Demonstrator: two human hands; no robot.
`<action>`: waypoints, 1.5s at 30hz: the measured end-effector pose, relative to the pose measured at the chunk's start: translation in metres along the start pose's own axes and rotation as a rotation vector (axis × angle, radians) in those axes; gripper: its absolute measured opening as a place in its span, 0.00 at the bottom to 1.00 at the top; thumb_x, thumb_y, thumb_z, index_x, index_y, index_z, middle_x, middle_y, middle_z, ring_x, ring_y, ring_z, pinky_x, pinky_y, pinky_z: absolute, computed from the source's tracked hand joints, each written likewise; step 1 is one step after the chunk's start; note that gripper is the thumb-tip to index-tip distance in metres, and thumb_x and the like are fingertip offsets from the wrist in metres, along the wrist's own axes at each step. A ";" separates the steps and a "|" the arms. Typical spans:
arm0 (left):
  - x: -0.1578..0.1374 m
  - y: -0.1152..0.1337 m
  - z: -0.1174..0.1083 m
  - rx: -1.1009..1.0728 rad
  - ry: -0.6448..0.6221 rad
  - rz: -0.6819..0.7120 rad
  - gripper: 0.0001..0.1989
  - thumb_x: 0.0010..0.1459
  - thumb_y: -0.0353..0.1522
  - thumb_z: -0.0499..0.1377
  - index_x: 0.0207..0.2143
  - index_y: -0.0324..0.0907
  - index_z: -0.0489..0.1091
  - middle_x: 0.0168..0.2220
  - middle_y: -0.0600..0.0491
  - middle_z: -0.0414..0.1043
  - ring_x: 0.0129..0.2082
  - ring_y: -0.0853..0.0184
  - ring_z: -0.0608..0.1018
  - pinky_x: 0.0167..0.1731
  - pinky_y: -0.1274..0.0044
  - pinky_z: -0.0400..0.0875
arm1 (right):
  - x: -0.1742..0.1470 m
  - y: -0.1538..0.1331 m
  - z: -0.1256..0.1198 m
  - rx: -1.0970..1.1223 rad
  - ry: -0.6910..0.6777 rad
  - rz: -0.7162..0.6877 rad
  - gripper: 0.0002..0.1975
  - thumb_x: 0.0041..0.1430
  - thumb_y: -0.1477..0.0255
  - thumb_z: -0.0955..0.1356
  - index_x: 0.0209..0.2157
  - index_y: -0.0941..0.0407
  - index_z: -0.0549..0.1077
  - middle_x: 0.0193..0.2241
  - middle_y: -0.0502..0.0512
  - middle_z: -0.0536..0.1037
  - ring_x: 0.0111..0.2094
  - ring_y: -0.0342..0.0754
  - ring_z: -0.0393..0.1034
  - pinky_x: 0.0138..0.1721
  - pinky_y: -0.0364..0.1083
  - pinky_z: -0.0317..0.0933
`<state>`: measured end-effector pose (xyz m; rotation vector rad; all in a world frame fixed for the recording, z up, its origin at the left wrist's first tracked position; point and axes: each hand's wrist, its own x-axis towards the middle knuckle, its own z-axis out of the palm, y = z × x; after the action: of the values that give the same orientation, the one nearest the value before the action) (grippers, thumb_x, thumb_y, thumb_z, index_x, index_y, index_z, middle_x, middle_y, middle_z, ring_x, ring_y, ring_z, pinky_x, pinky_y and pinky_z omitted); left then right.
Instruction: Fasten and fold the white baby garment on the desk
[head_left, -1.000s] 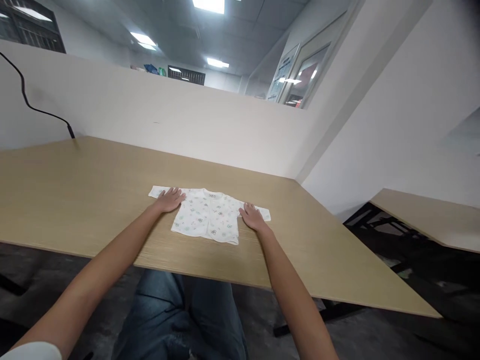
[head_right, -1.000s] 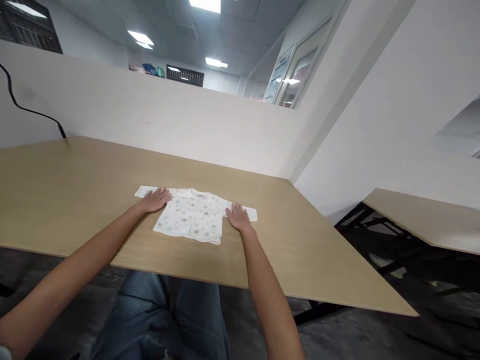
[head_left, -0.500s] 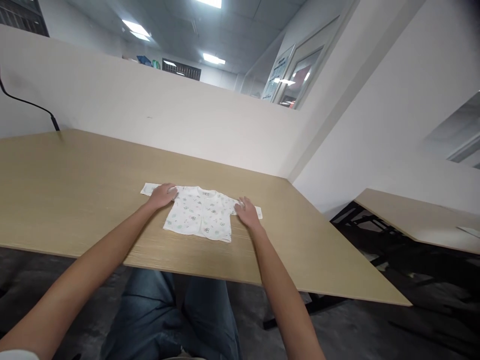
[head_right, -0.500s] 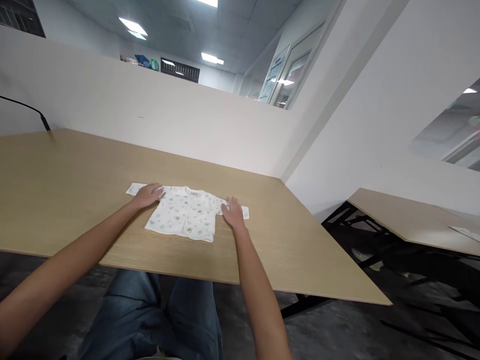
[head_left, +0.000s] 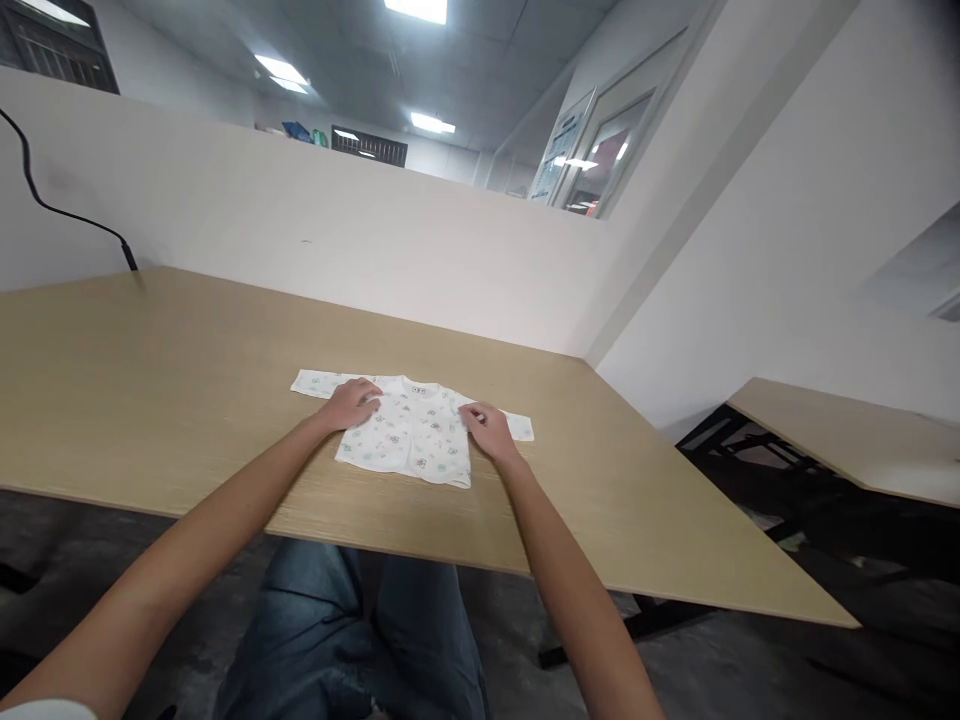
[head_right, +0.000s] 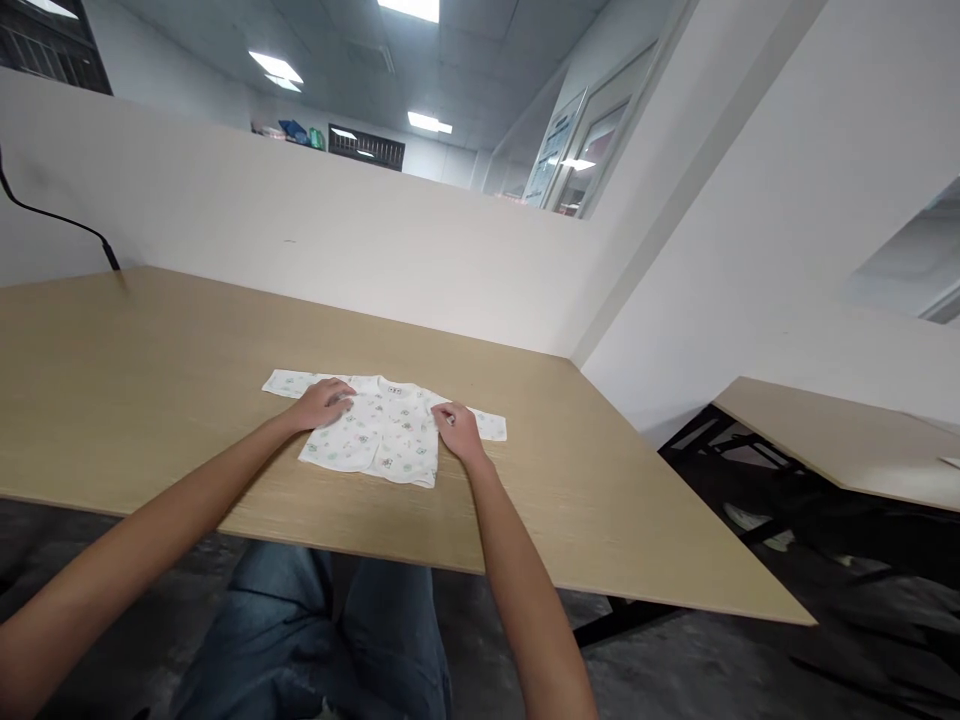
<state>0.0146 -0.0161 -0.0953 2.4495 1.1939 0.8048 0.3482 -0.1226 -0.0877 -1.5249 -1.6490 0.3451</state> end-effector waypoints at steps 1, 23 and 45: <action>0.000 0.000 0.001 0.019 -0.007 -0.008 0.21 0.62 0.44 0.53 0.51 0.47 0.75 0.55 0.49 0.74 0.58 0.55 0.73 0.61 0.63 0.66 | 0.000 -0.001 0.000 0.010 -0.016 0.006 0.15 0.63 0.60 0.66 0.39 0.53 0.82 0.45 0.57 0.83 0.47 0.54 0.75 0.50 0.52 0.66; -0.002 0.002 -0.005 0.175 -0.179 -0.110 0.27 0.62 0.47 0.51 0.59 0.49 0.70 0.68 0.49 0.62 0.69 0.54 0.61 0.68 0.58 0.53 | -0.005 -0.009 -0.001 0.038 -0.156 0.000 0.14 0.61 0.61 0.67 0.35 0.53 0.82 0.42 0.56 0.84 0.45 0.55 0.76 0.50 0.52 0.66; -0.001 0.004 -0.011 0.154 -0.194 -0.089 0.26 0.62 0.45 0.54 0.58 0.47 0.72 0.66 0.48 0.65 0.66 0.54 0.66 0.65 0.62 0.59 | -0.004 0.000 -0.001 0.045 -0.176 0.012 0.16 0.61 0.63 0.67 0.43 0.54 0.82 0.44 0.56 0.83 0.44 0.53 0.74 0.49 0.51 0.65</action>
<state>0.0099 -0.0193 -0.0855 2.5065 1.3227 0.4535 0.3482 -0.1266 -0.0887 -1.5070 -1.7558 0.5319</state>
